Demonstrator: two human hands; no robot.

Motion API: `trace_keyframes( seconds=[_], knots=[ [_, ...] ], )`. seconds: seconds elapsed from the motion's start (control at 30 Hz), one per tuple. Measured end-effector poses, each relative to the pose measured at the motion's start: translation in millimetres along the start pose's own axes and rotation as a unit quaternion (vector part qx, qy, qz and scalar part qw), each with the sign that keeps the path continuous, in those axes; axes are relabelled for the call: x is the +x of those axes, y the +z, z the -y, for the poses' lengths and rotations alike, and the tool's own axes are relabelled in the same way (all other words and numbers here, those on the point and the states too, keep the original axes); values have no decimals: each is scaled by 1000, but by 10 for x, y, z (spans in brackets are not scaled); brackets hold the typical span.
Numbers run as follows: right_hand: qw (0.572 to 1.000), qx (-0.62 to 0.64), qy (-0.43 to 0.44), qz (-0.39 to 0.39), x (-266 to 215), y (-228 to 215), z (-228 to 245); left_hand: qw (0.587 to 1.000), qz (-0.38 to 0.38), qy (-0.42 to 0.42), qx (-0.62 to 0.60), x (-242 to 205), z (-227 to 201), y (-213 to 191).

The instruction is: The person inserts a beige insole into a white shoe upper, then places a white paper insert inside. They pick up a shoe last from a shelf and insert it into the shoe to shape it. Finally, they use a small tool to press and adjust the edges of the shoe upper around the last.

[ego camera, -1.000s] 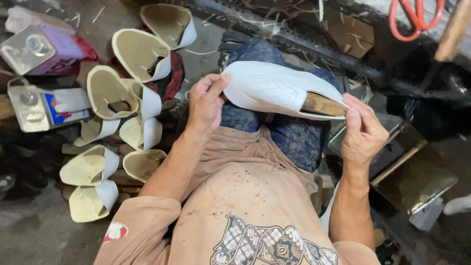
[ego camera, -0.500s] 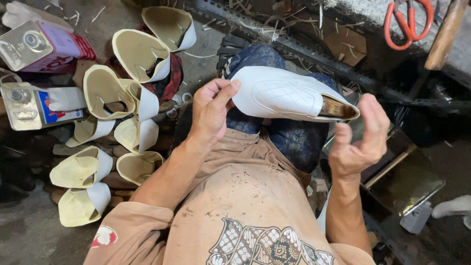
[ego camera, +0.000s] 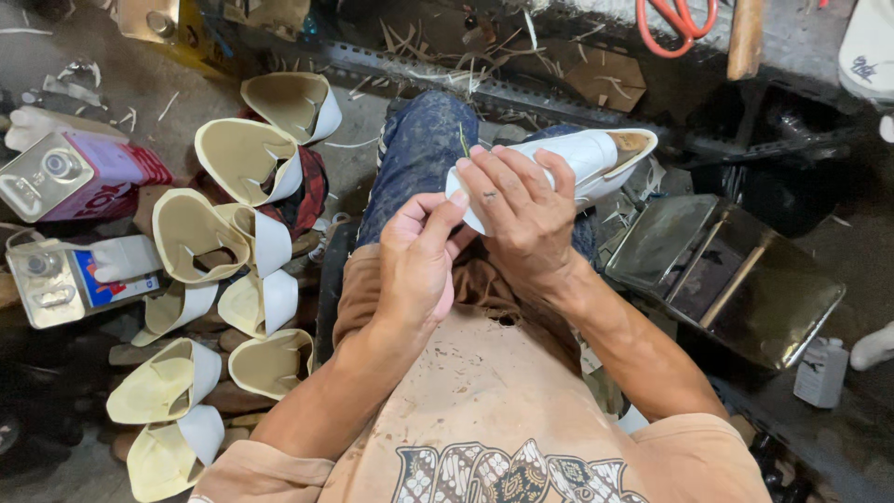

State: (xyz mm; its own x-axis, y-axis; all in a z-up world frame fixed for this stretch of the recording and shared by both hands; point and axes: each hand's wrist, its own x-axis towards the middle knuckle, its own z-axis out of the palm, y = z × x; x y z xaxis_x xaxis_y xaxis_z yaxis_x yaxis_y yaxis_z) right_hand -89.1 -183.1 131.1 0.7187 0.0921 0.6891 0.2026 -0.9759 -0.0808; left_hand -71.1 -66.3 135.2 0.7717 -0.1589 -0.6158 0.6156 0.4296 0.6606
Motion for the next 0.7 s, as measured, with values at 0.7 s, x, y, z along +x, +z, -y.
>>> trace_keyframes(
  seconds=[0.7],
  knots=[
    [839,363,362,183,-4,-1012,-766,795,531,126,264,397,242,553]
  ],
)
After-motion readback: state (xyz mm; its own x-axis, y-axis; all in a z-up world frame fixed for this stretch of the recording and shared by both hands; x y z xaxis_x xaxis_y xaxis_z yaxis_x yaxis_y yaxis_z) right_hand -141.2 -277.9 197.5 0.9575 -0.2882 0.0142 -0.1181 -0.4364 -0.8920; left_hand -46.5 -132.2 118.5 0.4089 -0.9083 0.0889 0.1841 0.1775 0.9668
